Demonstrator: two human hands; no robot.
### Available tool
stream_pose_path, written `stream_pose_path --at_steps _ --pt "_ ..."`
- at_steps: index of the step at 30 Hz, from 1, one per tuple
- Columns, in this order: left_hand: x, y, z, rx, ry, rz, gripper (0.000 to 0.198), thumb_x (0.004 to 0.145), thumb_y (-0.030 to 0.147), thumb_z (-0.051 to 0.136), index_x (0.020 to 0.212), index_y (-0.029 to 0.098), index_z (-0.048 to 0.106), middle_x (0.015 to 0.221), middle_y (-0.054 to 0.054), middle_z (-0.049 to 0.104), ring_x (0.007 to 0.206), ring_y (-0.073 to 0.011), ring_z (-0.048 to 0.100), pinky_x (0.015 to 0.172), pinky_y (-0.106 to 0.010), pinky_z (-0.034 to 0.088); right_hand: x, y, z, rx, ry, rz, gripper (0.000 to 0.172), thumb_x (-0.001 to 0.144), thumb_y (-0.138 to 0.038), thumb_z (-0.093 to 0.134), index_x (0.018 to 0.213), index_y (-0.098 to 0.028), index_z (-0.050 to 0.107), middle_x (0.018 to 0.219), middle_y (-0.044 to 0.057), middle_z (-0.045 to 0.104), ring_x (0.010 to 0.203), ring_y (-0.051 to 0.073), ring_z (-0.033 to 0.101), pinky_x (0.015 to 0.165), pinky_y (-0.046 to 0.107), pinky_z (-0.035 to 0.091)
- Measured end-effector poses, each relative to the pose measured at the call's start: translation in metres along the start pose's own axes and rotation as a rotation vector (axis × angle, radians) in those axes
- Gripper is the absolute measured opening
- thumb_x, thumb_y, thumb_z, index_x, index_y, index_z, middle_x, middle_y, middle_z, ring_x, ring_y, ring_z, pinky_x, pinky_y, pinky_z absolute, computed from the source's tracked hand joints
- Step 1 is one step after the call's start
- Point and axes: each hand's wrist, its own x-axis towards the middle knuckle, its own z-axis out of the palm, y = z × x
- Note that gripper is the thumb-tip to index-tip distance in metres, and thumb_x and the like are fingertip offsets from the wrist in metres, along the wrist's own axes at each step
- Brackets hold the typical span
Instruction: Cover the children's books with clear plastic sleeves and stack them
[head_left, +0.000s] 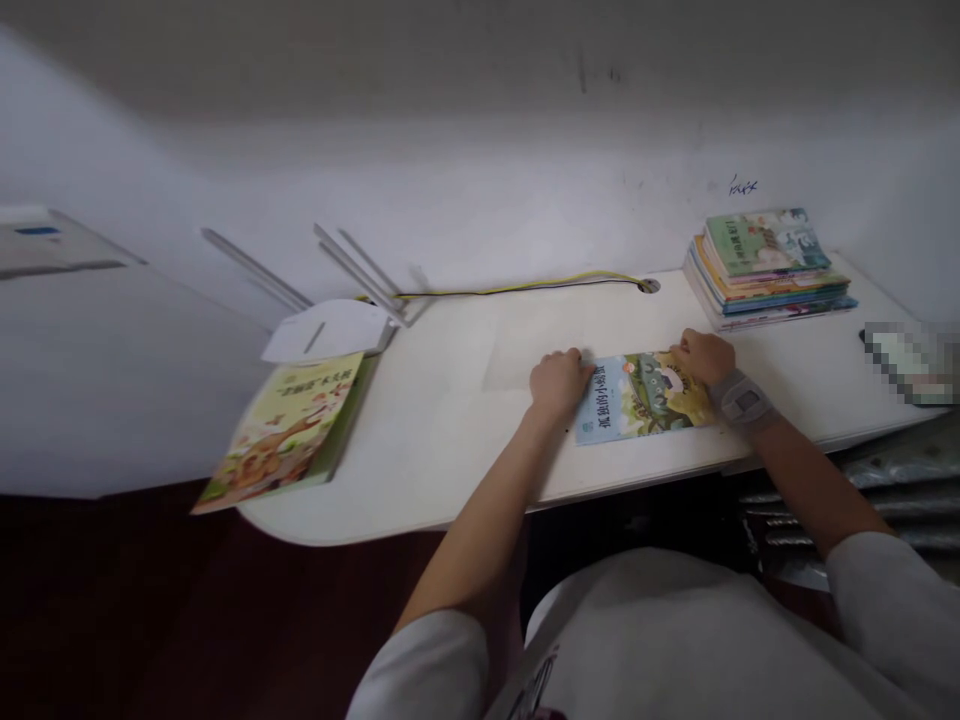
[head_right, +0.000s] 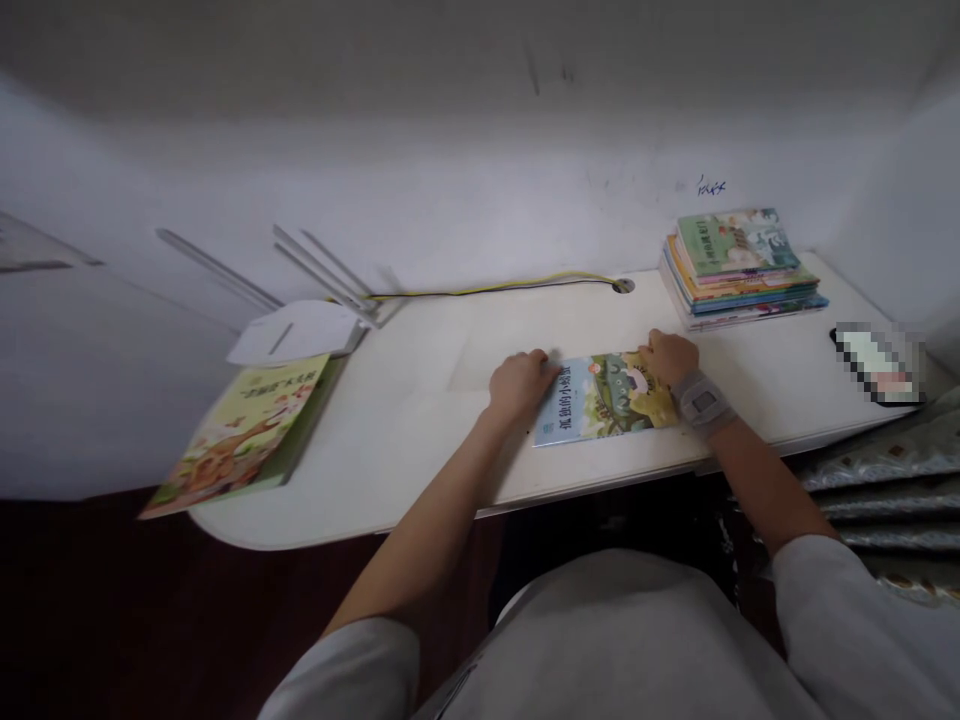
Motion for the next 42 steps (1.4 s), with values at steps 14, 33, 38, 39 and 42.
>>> stream_pose_path --at_steps 14,33,38,39,42 --pt "-0.012 0.038 0.041 0.048 0.026 0.411 0.052 0.099 0.034 0.022 0.145 0.013 0.035 0.153 -0.011 0.034 0.142 -0.0245 0.027 0.115 -0.043 0.019 -0.027 -0.03 0.023 -0.137 -0.115 -0.621 0.055 0.098 -0.04 0.029 0.141 -0.009 0.041 0.149 0.015 0.04 0.139 0.026 0.034 0.112 0.045 0.026" --pt "0.015 0.042 0.007 0.221 -0.103 0.383 0.046 0.091 0.048 0.041 0.117 0.013 0.058 0.119 -0.02 0.059 0.114 -0.032 0.055 0.093 -0.044 0.041 -0.119 -0.043 0.0 -0.255 -0.012 -0.437 0.059 0.087 -0.054 0.053 0.133 -0.016 0.054 0.137 0.022 0.051 0.124 0.039 0.047 0.097 0.052 0.04" --pt "0.043 0.049 -0.005 0.193 -0.226 0.358 0.052 0.085 0.059 0.045 0.102 0.014 0.066 0.109 -0.02 0.067 0.099 -0.0306 0.064 0.084 -0.039 0.046 -0.128 -0.047 0.013 -0.256 0.021 -0.407 0.062 0.085 -0.052 0.057 0.135 -0.016 0.053 0.139 0.024 0.049 0.125 0.042 0.045 0.098 0.055 0.039" --pt "0.048 0.05 -0.006 0.177 -0.254 0.354 0.054 0.083 0.062 0.045 0.095 0.014 0.068 0.104 -0.019 0.069 0.094 -0.0292 0.066 0.081 -0.036 0.047 -0.127 -0.046 0.013 -0.25 0.021 -0.404 0.063 0.084 -0.053 0.057 0.135 -0.016 0.052 0.139 0.024 0.048 0.125 0.042 0.045 0.098 0.056 0.038" --pt "0.059 0.049 -0.011 0.106 -0.347 0.353 0.057 0.077 0.067 0.049 0.081 0.014 0.07 0.088 -0.016 0.073 0.077 -0.0244 0.068 0.068 -0.029 0.047 -0.127 -0.044 0.014 -0.227 0.015 -0.392 0.065 0.083 -0.054 0.059 0.135 -0.016 0.052 0.139 0.024 0.048 0.125 0.042 0.044 0.099 0.057 0.038"
